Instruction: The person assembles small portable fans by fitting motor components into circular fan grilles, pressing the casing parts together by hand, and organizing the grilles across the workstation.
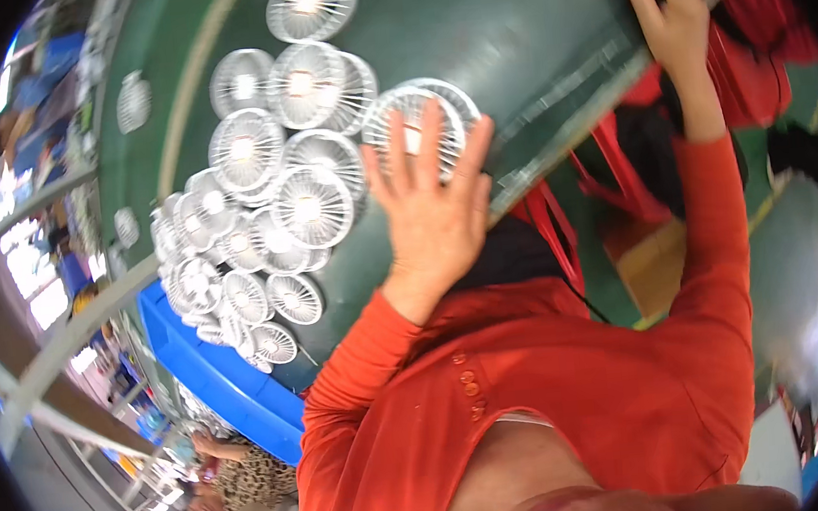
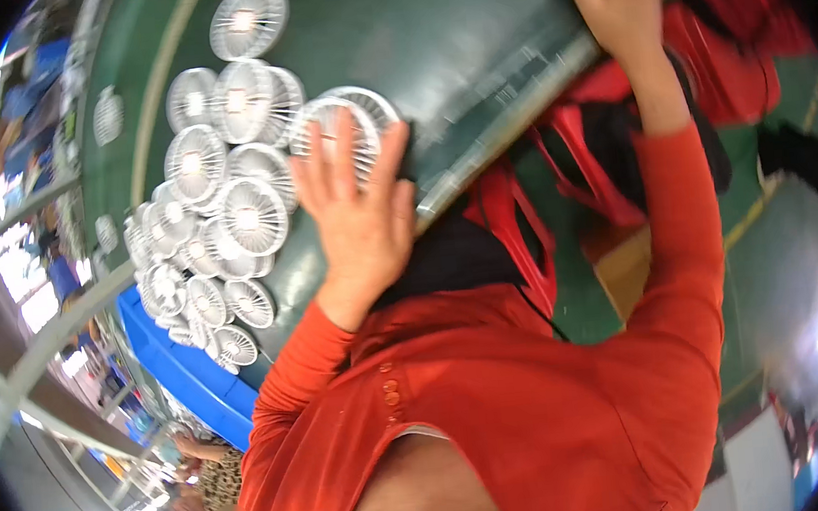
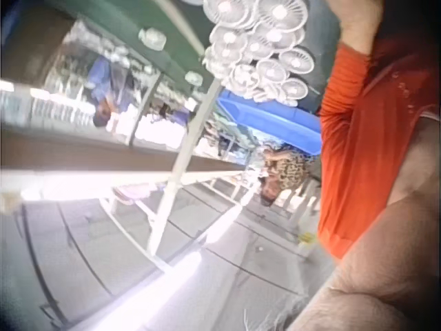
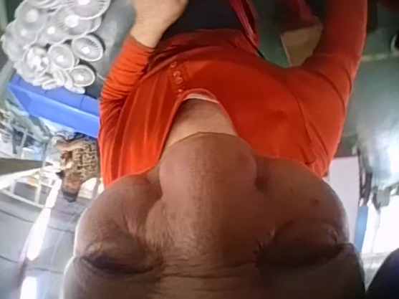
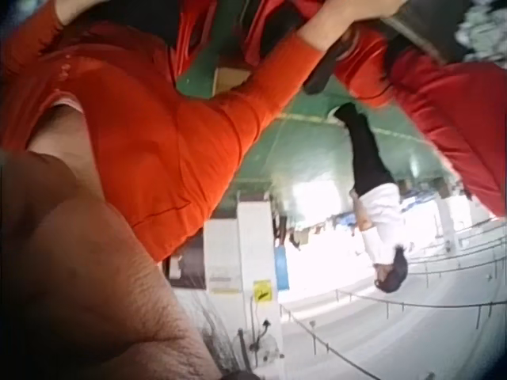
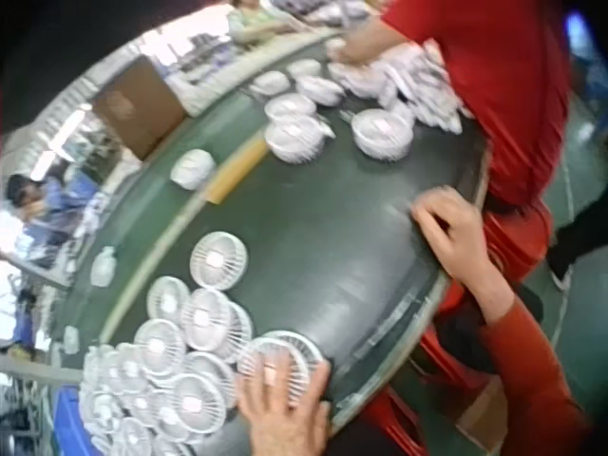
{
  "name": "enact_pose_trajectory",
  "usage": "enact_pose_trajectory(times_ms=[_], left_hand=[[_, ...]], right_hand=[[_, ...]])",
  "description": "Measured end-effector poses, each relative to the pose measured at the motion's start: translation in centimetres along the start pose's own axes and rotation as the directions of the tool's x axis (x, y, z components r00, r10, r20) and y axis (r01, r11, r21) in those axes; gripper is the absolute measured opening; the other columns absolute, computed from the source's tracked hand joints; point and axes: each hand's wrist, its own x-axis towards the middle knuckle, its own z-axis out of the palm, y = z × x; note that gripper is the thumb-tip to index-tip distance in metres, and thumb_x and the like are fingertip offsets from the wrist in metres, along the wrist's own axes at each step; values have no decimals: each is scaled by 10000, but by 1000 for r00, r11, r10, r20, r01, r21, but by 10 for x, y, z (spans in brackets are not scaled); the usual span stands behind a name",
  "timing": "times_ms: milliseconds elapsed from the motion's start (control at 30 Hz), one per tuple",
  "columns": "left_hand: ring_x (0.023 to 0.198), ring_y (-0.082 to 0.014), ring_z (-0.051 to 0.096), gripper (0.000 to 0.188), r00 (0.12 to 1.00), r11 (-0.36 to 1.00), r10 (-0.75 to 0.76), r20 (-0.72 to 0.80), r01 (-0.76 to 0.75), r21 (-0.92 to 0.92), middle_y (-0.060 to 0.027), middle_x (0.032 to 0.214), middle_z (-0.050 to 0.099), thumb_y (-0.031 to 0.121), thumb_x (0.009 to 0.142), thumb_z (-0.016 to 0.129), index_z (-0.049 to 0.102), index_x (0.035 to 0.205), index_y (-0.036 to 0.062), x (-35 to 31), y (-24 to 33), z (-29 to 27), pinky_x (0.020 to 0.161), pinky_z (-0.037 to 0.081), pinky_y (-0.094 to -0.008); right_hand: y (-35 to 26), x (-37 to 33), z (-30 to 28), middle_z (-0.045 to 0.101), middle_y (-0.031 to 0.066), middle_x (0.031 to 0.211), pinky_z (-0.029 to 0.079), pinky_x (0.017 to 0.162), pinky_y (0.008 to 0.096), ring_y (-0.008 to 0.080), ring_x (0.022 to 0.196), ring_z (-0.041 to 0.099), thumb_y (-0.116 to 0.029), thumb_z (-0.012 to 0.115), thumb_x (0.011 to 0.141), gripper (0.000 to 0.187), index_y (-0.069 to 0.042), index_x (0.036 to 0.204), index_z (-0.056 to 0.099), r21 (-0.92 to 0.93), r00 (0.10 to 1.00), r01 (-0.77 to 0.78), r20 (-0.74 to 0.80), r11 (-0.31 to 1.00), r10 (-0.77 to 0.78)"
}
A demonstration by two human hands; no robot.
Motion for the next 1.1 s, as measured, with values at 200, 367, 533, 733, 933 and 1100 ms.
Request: enact_pose_trajectory(times_ms=[200,367,533,733,933,1100], left_hand=[[1409,-411,196,601,999,997,-38,26,40,-72,-132,1503,311,285,820,652,472,1393,254,-9,-3,-14,1104,129,-621],[1419,-377,188,690,999,987,-51,6,52,-151,-104,1530,272,318,811,678,400,1436,231,-13,-3,-15,1113,129,-602],[1423,-381,188,641,997,939,67,32,-52,-339,-117,1523,266,264,808,691,437,1391,180,0,-29,-46,1138,172,-556],[1107,-294,589,203,992,960,82,-94,-104,-260,-113,1123,618,152,823,626,651,990,40,38,-114,-120,790,548,-383],[1250,-389,453,426,845,964,-204,-494,261,50,-164,1290,526,152,856,618,530,1254,26,135,-311,-129,1023,398,-477],[1208,-396,498,372,701,755,-584,-408,655,45,-165,1256,562,180,884,553,540,1237,61,186,-402,-122,947,452,-508]], right_hand=[[-66,25,20,656,113,1055,484,871,349,292,1006,614,-27,657,826,197,-42,1022,661,149,981,-82,188,985,53],[-159,94,75,320,149,1491,363,1071,422,376,1315,375,-43,769,670,768,-178,1366,474,318,748,124,593,940,-299],[-183,129,163,319,152,1502,250,1130,498,359,1385,297,-246,795,678,759,-196,1368,482,421,511,391,640,819,-573],[-187,134,185,422,128,1417,242,1129,508,345,1341,358,-264,794,641,742,-163,1324,519,444,598,364,562,819,-571],[-190,126,176,473,125,1347,277,1112,509,343,1281,424,-213,814,604,723,-134,1274,554,472,641,278,558,836,-528],[-190,122,170,487,134,1325,308,1094,516,348,1254,444,-196,826,582,715,-113,1245,570,476,660,266,544,838,-518]])
